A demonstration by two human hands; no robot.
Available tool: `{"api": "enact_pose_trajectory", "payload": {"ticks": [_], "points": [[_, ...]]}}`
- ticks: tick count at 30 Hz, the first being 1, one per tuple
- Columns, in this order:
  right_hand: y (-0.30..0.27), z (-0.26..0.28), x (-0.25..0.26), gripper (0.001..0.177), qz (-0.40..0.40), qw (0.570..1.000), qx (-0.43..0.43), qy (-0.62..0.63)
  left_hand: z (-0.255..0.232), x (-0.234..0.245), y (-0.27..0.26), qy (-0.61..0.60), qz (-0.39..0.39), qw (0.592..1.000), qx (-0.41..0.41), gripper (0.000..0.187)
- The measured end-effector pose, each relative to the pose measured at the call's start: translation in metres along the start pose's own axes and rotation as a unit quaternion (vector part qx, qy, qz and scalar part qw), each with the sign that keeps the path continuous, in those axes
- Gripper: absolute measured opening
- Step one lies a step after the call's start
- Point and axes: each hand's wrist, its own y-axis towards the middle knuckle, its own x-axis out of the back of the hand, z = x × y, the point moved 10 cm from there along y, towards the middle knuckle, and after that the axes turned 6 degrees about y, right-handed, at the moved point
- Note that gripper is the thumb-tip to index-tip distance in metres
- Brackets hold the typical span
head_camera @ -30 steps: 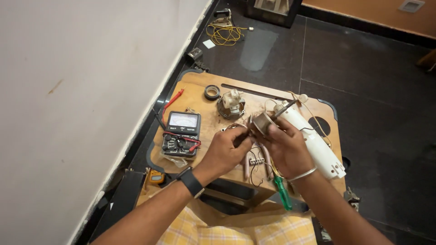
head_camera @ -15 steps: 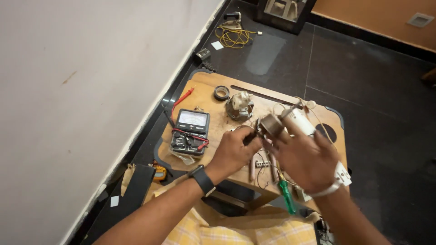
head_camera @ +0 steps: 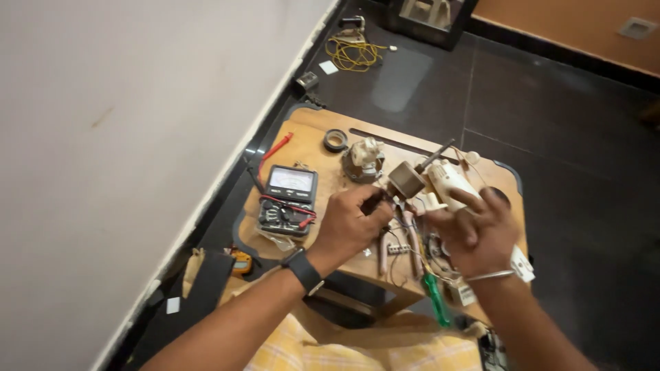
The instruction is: Repairing or assembling a disassembled fan motor on a small table.
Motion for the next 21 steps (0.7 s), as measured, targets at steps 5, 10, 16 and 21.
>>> {"api": "enact_pose_trajectory", "payload": {"ticks": [5, 10, 16, 21], "points": [[-0.001, 0.010, -0.004, 0.080, -0.076, 0.994, 0.028, -0.068, 0.008, -0.008, -0.002, 0.032, 0.034, 0.999, 0.012, 0.033], [-0.001, -0.006, -0.019, 0.086, -0.084, 0.995, -0.057, -0.002, 0.006, -0.015, -0.005, 0.040, 0.040, 0.998, 0.005, 0.033], [0.008, 0.015, 0.016, 0.074, -0.076, 0.994, 0.046, -0.069, 0.002, -0.001, -0.003, 0.047, -0.013, 0.998, -0.042, 0.031], [-0.004, -0.011, -0.029, 0.066, -0.020, 0.998, -0.037, -0.040, 0.001, -0.004, -0.004, 0.033, 0.004, 0.999, -0.010, 0.029]]}}
